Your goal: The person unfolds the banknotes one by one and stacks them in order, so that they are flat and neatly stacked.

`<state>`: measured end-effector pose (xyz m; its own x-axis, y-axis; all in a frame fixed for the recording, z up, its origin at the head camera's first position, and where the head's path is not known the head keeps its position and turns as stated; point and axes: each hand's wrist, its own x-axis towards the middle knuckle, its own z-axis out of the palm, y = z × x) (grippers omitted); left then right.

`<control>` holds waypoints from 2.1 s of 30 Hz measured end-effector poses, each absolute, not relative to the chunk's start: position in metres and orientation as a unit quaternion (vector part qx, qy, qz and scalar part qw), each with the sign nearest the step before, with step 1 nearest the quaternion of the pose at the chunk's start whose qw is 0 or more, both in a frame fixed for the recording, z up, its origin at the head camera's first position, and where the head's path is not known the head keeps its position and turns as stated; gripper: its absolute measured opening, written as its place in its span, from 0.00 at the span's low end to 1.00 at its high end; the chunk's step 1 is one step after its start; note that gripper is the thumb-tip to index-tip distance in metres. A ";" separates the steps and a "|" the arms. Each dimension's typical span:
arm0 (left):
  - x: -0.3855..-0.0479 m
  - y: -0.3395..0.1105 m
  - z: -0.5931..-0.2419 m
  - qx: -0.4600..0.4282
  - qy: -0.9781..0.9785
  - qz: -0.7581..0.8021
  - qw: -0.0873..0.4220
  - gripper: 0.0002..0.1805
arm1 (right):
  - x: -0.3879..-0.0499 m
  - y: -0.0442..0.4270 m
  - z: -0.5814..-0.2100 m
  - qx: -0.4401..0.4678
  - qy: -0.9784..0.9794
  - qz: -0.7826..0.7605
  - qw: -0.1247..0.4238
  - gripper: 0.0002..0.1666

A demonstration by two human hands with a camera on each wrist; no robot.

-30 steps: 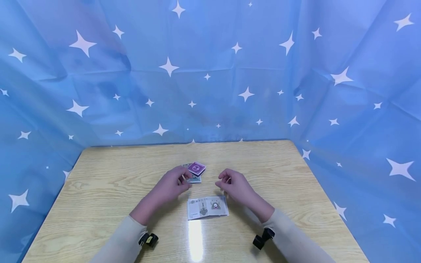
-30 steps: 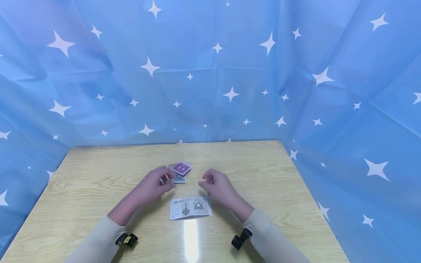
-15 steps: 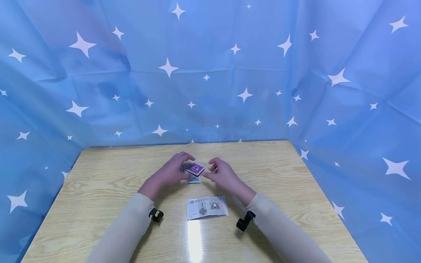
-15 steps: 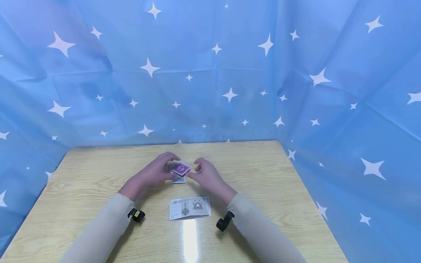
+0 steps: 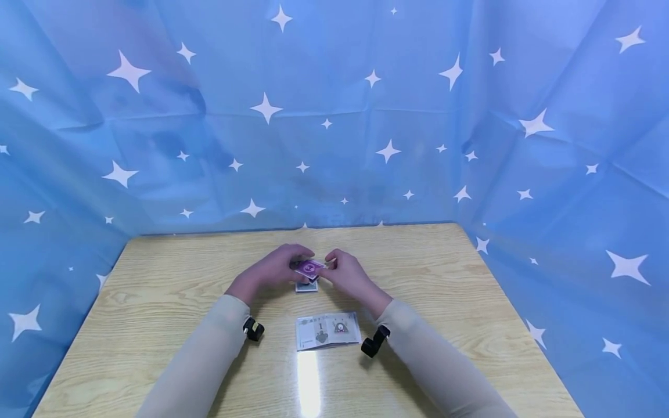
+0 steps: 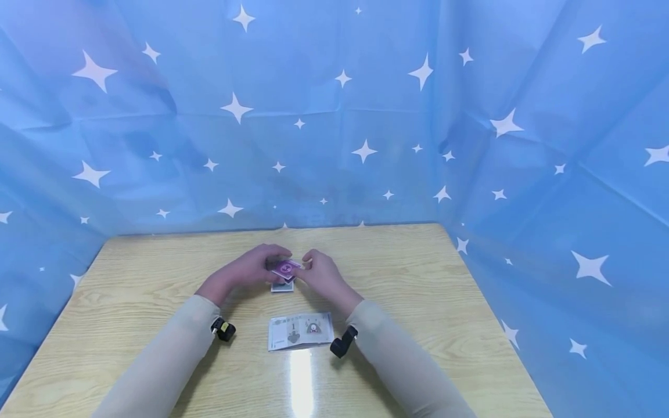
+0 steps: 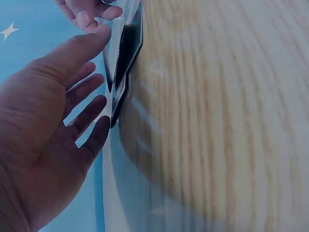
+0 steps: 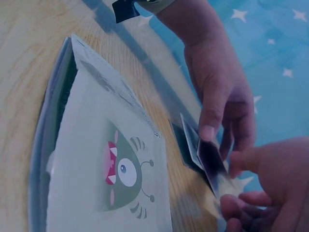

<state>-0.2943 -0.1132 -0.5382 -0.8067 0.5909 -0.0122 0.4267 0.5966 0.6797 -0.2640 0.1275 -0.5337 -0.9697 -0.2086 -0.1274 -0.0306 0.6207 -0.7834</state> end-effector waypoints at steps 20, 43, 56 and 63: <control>-0.291 -0.104 -0.543 0.281 0.898 0.322 0.101 0.33 | -0.265 0.120 -0.540 -0.078 0.865 -0.490 0.080 0.12; -0.280 -0.104 -0.543 0.278 0.883 0.374 0.057 0.38 | -0.258 0.130 -0.528 -0.076 0.787 -0.608 0.072 0.13; -0.270 -0.104 -0.539 0.293 0.882 0.370 -0.005 0.40 | -0.250 0.141 -0.514 -0.080 0.790 -0.605 0.061 0.15; -0.262 -0.102 -0.532 0.299 0.883 0.361 -0.027 0.38 | -0.244 0.149 -0.506 -0.087 0.794 -0.599 0.058 0.15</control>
